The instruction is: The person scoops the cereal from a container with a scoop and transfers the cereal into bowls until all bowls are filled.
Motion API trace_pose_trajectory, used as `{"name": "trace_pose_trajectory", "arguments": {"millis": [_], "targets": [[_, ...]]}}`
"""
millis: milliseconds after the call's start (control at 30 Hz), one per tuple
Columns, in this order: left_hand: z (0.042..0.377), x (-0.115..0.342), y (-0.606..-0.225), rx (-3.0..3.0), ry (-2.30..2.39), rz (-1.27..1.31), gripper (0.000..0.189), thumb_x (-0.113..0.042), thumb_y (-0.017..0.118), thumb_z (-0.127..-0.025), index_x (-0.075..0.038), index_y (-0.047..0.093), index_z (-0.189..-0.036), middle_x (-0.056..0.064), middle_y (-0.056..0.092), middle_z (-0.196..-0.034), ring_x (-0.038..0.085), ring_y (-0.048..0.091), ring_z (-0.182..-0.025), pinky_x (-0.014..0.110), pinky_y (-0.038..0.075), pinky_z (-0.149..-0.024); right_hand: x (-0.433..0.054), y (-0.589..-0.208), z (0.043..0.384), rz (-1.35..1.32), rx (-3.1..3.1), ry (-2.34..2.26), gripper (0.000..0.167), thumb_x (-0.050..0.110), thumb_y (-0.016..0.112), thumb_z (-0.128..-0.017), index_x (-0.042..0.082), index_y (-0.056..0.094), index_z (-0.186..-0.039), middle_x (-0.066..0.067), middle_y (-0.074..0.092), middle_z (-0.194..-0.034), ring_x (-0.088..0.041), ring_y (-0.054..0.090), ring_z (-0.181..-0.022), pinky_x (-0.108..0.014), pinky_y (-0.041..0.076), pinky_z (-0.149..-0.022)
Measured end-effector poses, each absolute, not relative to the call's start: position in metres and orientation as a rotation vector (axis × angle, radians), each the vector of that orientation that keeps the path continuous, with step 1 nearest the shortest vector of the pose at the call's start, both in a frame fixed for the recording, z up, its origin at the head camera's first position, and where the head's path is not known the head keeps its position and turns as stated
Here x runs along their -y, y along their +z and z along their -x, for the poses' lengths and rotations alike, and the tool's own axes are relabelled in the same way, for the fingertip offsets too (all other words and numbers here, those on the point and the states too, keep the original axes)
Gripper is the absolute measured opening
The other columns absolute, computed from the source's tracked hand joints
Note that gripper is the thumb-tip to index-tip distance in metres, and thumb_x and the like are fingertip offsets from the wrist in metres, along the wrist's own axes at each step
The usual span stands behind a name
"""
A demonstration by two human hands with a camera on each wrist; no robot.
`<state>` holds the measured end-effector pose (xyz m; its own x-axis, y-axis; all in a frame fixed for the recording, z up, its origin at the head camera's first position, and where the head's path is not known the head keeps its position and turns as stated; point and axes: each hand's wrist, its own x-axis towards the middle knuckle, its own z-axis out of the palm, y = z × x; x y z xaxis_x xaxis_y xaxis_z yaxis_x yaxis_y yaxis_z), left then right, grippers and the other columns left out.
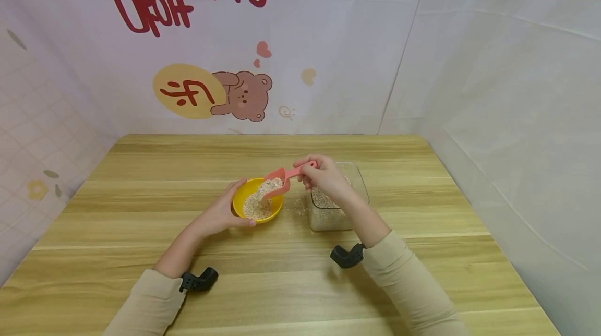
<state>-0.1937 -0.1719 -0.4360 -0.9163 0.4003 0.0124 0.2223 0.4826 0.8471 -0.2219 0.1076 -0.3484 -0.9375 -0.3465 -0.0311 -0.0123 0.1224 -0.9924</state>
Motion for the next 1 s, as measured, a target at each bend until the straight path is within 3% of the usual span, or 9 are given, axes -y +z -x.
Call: {"name": "trace_pose_trajectory", "arguments": {"millis": [200, 567, 700, 867, 1000], "targets": [[0.195, 0.172, -0.437, -2.541, 1.404, -0.54, 0.115, -0.04, 0.086, -0.068, -0.003, 0.015, -0.152, 0.019, 0.018, -0.154, 0.039, 0.025, -0.136, 0.061, 0.022, -0.106, -0.108, -0.345, 0.223, 0.38, -2.166, -1.829, 0.02, 0.001, 0.047, -0.092, -0.007, 0.058, -0.107, -0.013, 0.06, -0.073, -0.015, 0.047, -0.052, -0.024, 0.047, -0.05], [0.194, 0.171, -0.437, -2.532, 1.422, -0.536, 0.116, -0.037, 0.087, -0.067, -0.002, 0.016, -0.152, 0.019, 0.018, -0.154, 0.038, 0.025, -0.136, 0.06, 0.021, -0.107, -0.102, -0.345, 0.228, 0.391, -2.174, -1.775, 0.015, -0.001, 0.051, -0.089, -0.007, 0.055, -0.101, -0.017, 0.056, -0.069, -0.014, 0.043, -0.049, -0.025, 0.038, -0.047], [0.193, 0.171, -0.436, -2.532, 1.423, -0.532, 0.117, -0.038, 0.087, -0.067, -0.002, 0.016, -0.151, 0.02, 0.017, -0.154, 0.039, 0.025, -0.136, 0.06, 0.021, -0.107, -0.1, -0.346, 0.23, 0.381, -2.2, -1.74, 0.013, 0.001, 0.058, -0.087, -0.005, 0.056, -0.098, -0.009, 0.055, -0.066, -0.014, 0.042, -0.049, -0.025, 0.037, -0.045], [0.193, 0.171, -0.436, -2.531, 1.428, -0.535, 0.117, -0.037, 0.087, -0.067, -0.002, 0.015, -0.152, 0.019, 0.017, -0.154, 0.039, 0.025, -0.136, 0.06, 0.021, -0.107, -0.098, -0.344, 0.231, 0.35, -2.241, -1.675, 0.022, 0.006, 0.07, -0.083, -0.002, 0.057, -0.098, -0.01, 0.054, -0.067, -0.013, 0.042, -0.048, -0.026, 0.038, -0.045], [0.193, 0.171, -0.436, -2.532, 1.433, -0.539, 0.117, -0.036, 0.088, -0.066, -0.002, 0.015, -0.152, 0.019, 0.018, -0.154, 0.038, 0.025, -0.136, 0.06, 0.021, -0.107, -0.097, -0.341, 0.231, 0.373, -2.258, -1.636, 0.022, 0.006, 0.07, -0.082, -0.002, 0.056, -0.097, -0.012, 0.055, -0.068, -0.014, 0.043, -0.048, -0.028, 0.038, -0.046]]}}
